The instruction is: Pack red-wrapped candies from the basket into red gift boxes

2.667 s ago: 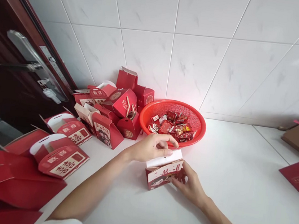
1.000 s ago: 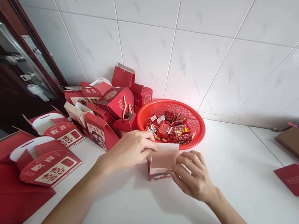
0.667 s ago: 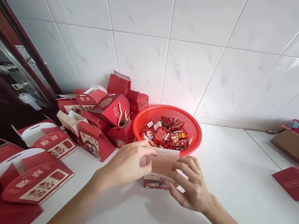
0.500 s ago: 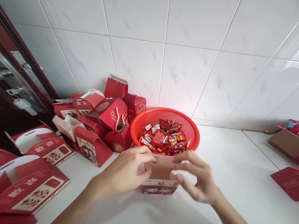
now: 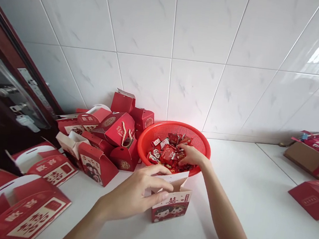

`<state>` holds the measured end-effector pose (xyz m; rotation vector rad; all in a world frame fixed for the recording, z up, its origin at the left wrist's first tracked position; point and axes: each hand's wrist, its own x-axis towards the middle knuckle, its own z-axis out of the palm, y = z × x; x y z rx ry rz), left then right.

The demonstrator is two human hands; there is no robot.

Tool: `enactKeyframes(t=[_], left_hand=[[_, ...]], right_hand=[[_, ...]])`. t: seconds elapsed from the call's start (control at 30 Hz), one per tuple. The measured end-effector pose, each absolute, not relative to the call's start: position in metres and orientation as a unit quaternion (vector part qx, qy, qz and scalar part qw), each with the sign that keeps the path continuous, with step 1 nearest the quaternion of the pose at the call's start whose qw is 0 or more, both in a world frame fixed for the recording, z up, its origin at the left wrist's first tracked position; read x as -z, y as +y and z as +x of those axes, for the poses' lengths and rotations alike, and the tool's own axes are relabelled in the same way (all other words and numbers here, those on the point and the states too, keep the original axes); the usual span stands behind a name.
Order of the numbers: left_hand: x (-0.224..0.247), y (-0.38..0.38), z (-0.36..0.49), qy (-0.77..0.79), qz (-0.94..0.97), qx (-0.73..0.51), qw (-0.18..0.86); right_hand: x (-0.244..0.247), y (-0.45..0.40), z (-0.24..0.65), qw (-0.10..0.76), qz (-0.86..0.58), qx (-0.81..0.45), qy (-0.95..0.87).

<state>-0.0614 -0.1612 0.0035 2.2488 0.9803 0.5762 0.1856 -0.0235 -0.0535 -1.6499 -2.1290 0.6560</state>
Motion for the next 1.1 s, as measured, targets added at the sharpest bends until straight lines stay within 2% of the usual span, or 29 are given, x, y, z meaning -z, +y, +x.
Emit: enactKeyframes(t=[0.1,0.23,0.33,0.4,0.5,0.63,0.8,0.87,0.97,1.1], left_hand=[[-0.003,-0.154,-0.067,0.371,0.816,-0.310,0.316],[0.001,-0.125,-0.073,0.407,0.738,-0.420,0.337],[0.012,-0.090,-0.065,0.436,0.707,-0.411,0.375],[0.022,-0.066,-0.052,0.438,0.696,-0.408,0.396],[0.037,-0.038,-0.028,0.447,0.675,-0.401,0.429],[0.045,-0.026,-0.010,0.384,0.674,-0.394,0.493],[0.048,-0.029,-0.019,0.397,0.606,-0.468,0.506],[0.050,-0.029,-0.022,0.414,0.558,-0.515,0.502],[0.052,-0.028,-0.023,0.417,0.502,-0.561,0.509],[0.052,-0.029,-0.022,0.398,0.487,-0.555,0.545]], right_hand=[[0.059,-0.020,0.185,0.228,-0.581,-0.241,-0.743],[0.057,-0.019,0.193,0.341,-0.589,-0.246,-0.690],[0.054,-0.023,0.194,0.469,-0.518,-0.360,-0.618],[0.050,-0.027,0.192,0.520,-0.457,-0.434,-0.577],[0.046,-0.032,0.189,0.526,-0.425,-0.479,-0.559],[0.044,-0.035,0.189,0.502,-0.394,-0.525,-0.563],[0.050,-0.026,0.193,0.526,-0.434,-0.479,-0.553],[0.054,-0.022,0.194,0.475,-0.509,-0.407,-0.591],[0.059,-0.019,0.191,0.320,-0.569,-0.318,-0.687],[0.061,-0.024,0.185,0.149,-0.568,-0.313,-0.746]])
